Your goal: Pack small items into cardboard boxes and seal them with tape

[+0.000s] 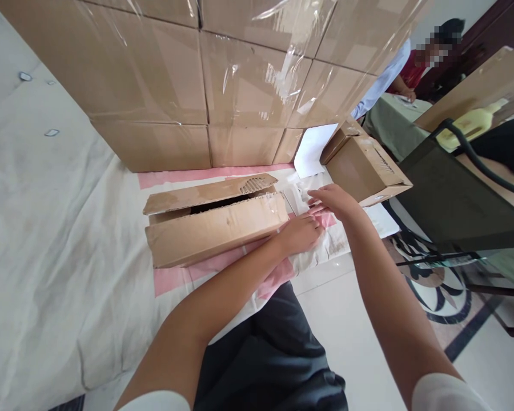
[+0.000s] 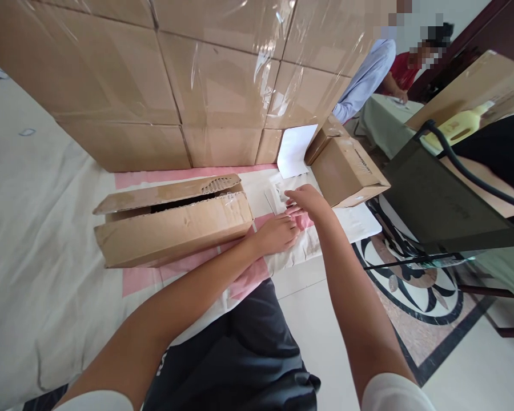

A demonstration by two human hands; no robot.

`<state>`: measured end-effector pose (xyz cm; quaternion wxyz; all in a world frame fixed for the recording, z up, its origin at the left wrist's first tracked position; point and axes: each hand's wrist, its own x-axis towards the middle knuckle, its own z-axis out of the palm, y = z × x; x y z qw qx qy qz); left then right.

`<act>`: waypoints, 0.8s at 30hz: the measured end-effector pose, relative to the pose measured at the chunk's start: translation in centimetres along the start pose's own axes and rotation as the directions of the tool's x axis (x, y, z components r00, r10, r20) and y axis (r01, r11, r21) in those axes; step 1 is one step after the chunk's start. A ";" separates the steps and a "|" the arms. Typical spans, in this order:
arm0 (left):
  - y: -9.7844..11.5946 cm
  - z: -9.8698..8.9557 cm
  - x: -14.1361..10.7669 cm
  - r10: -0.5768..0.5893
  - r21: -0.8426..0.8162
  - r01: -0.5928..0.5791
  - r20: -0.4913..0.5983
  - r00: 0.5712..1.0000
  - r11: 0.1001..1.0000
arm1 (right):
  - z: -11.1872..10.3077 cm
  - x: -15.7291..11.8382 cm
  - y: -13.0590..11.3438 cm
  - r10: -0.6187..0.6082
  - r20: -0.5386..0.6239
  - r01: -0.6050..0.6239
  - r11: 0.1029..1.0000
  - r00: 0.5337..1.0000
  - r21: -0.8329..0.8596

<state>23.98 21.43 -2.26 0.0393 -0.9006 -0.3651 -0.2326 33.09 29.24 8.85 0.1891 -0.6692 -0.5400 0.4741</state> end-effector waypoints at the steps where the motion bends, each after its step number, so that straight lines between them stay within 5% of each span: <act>1: 0.0 0.1 0.0 -0.007 -0.001 0.007 0.000 1.000 1.000 | 0.0 -0.1 0.2 0.003 -0.017 -0.002 0.999 1.000 0.047; 12: 0.0 0.0 0.0 -0.031 -0.026 0.031 -0.003 1.000 0.999 | 0.5 -0.7 3.1 -0.163 -0.112 0.189 0.942 0.980 0.278; 17: -0.1 0.5 0.0 -0.024 -0.033 0.024 -0.026 0.999 0.999 | 0.4 -0.4 4.8 -0.301 -0.119 0.320 0.926 0.946 0.199; 24: -0.3 0.9 0.0 -0.027 -0.044 0.024 -0.049 0.998 0.999 | -0.5 -0.8 4.7 -0.170 -0.050 0.176 0.969 0.984 0.175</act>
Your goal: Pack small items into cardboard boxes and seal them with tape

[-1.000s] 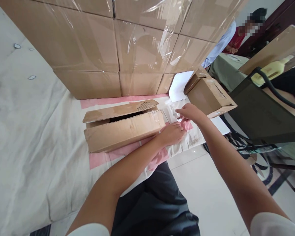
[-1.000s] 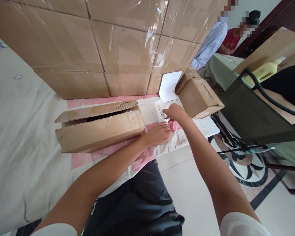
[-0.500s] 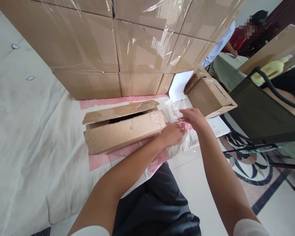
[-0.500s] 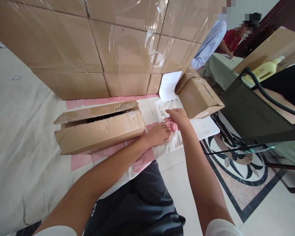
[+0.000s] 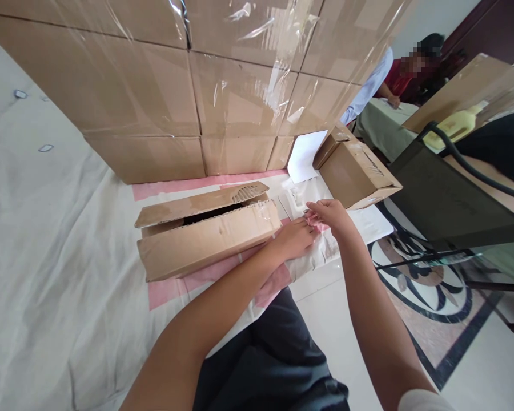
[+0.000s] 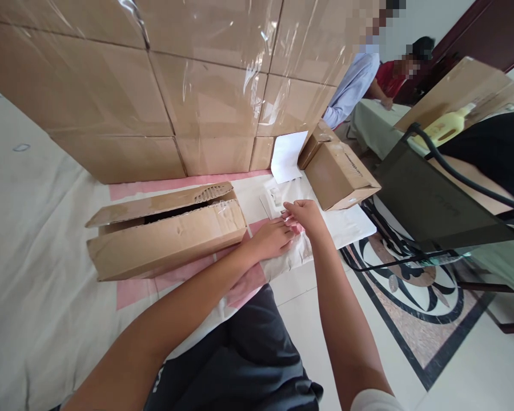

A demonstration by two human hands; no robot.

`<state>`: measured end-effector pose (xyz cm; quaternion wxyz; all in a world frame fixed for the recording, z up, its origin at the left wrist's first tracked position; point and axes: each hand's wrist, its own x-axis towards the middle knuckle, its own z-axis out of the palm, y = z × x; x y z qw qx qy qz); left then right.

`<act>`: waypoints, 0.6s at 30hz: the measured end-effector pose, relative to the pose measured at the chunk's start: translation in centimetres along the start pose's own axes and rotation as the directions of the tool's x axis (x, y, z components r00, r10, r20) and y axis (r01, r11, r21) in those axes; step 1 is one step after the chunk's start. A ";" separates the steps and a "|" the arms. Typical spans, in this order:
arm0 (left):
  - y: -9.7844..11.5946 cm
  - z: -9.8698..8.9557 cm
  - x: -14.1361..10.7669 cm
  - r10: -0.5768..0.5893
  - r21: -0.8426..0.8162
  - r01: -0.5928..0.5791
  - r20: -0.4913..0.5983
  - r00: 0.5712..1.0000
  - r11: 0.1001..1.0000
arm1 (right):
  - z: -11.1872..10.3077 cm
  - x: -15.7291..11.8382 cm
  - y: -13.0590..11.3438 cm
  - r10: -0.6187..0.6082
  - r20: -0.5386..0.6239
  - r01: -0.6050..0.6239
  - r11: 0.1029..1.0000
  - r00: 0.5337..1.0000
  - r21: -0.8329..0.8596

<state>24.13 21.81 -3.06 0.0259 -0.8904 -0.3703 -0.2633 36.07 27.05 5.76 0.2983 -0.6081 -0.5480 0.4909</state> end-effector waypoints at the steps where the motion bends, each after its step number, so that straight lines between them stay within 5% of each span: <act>1: 0.0 0.0 0.0 -0.001 -0.002 0.001 -0.004 1.000 1.000 | 0.1 -0.1 0.1 0.003 -0.010 -0.003 1.000 1.000 0.026; 8: 0.1 0.0 0.1 -0.008 -0.009 0.008 -0.008 1.000 1.000 | 1.5 -0.5 1.9 -0.035 -0.073 0.052 0.966 0.997 0.254; 18: 0.0 -0.1 0.2 0.011 -0.021 -0.011 0.000 1.000 1.000 | 1.9 -1.5 3.1 -0.120 -0.107 0.151 0.919 0.987 0.364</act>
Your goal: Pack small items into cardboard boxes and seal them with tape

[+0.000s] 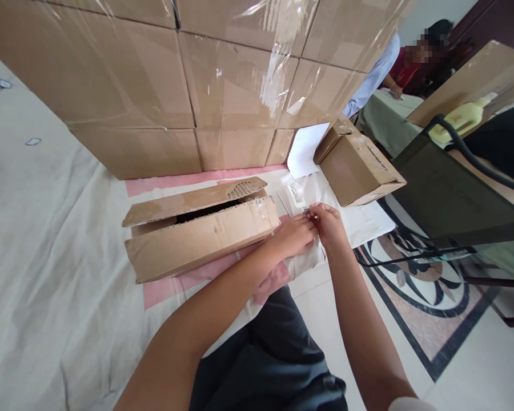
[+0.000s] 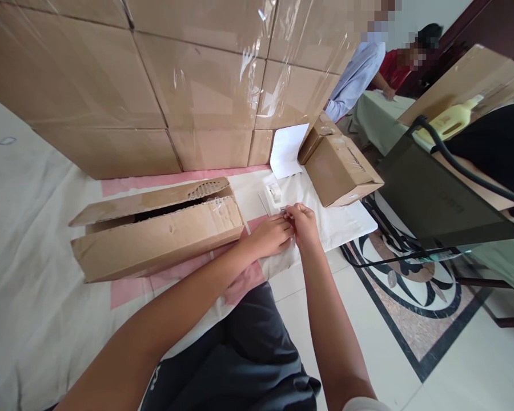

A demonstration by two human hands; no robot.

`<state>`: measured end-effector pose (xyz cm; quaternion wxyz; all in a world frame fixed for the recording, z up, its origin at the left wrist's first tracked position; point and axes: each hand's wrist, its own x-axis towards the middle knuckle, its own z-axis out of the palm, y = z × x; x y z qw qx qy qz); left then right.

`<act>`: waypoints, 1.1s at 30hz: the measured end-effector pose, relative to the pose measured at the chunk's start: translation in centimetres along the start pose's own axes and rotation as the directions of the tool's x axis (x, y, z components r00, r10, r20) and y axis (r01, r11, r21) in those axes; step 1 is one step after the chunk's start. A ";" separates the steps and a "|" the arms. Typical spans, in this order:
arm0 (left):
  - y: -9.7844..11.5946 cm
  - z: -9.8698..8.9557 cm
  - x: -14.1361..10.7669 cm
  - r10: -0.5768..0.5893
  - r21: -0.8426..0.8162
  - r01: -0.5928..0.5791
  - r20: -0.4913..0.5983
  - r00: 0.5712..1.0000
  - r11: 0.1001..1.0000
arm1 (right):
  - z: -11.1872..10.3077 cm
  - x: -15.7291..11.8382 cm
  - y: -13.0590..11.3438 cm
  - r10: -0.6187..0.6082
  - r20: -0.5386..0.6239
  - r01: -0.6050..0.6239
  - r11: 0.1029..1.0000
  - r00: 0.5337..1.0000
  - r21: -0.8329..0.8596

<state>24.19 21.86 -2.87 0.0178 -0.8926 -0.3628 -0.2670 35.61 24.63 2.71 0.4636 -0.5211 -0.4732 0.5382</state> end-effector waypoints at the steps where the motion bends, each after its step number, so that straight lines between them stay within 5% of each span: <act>1: 0.0 0.0 0.0 -0.001 -0.002 0.001 0.001 1.000 1.000 | 0.0 -0.1 0.2 -0.011 -0.003 0.011 1.000 1.000 0.007; 9: 0.1 -0.2 0.1 -0.004 -0.008 0.004 0.003 1.000 1.000 | -0.1 -0.1 1.2 -0.070 -0.029 0.071 0.996 0.997 0.047; 17: 0.0 -0.3 0.2 -0.023 -0.025 0.024 0.022 0.999 0.999 | 1.1 -0.5 2.7 -0.164 -0.173 0.176 0.983 0.971 0.054; 33: 0.1 0.0 0.3 -0.045 -0.030 0.046 0.037 0.998 0.999 | 1.0 -0.2 3.8 -0.255 -0.165 0.267 0.962 0.953 0.051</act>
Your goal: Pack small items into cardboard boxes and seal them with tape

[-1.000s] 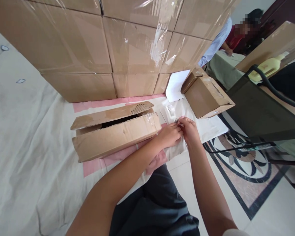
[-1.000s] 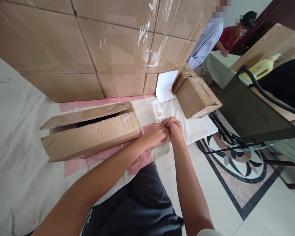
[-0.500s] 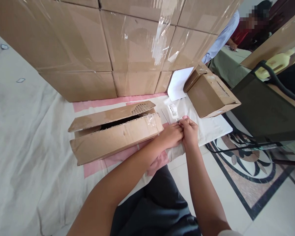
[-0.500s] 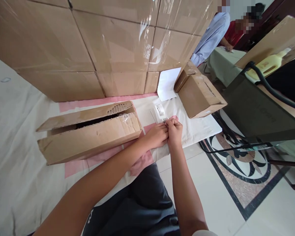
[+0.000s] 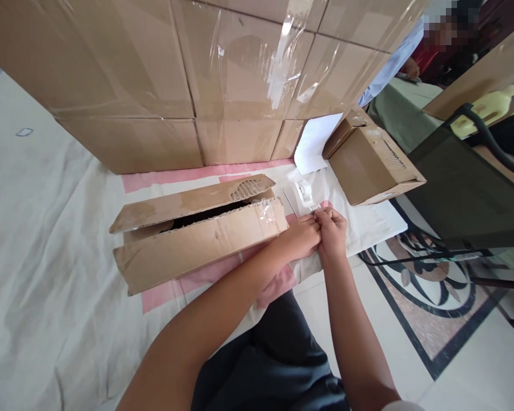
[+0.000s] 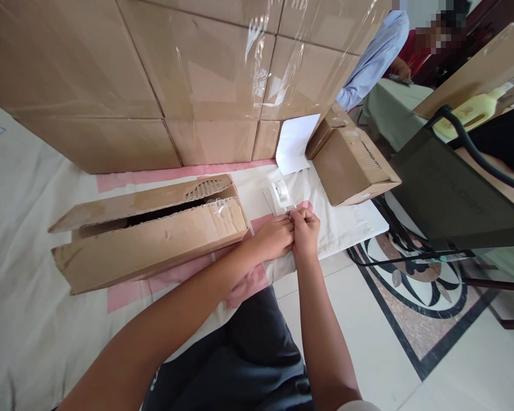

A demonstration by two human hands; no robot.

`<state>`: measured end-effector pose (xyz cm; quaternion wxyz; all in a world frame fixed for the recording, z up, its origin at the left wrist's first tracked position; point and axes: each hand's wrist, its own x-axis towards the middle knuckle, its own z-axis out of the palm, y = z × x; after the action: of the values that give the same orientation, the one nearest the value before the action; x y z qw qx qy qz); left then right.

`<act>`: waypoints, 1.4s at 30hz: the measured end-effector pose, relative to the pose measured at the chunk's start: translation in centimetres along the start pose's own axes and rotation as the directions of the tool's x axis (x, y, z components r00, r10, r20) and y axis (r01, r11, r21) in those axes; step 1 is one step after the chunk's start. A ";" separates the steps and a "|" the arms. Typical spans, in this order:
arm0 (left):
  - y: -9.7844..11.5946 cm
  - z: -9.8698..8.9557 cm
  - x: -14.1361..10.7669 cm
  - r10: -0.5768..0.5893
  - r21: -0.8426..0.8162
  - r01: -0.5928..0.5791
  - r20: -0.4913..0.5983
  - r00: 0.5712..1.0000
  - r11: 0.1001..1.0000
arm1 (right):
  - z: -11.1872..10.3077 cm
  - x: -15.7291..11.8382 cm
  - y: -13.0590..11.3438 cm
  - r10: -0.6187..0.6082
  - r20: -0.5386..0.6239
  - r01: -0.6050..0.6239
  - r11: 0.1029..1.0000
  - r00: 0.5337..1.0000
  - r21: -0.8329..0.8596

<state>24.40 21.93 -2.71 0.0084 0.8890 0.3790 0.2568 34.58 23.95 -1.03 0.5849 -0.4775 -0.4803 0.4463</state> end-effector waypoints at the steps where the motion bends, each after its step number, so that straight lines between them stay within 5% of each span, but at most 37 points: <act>1: 0.0 0.0 0.0 -0.004 -0.001 0.004 -0.001 1.000 1.000 | 0.0 0.0 0.0 -0.001 0.002 0.001 1.000 1.000 -0.005; 26: -0.1 1.0 -0.3 -0.040 -0.035 0.039 -0.035 0.999 0.999 | -0.6 -0.1 0.4 -0.074 0.097 0.084 0.992 0.992 -0.094; 42: 0.0 0.0 -0.2 0.017 0.012 -0.017 -0.030 0.999 1.000 | -0.9 -0.2 1.0 -0.054 0.028 0.055 0.998 0.998 -0.008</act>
<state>24.31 21.77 -2.83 -0.0048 0.8882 0.3731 0.2681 35.33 23.74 -2.13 0.5880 -0.4603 -0.5033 0.4349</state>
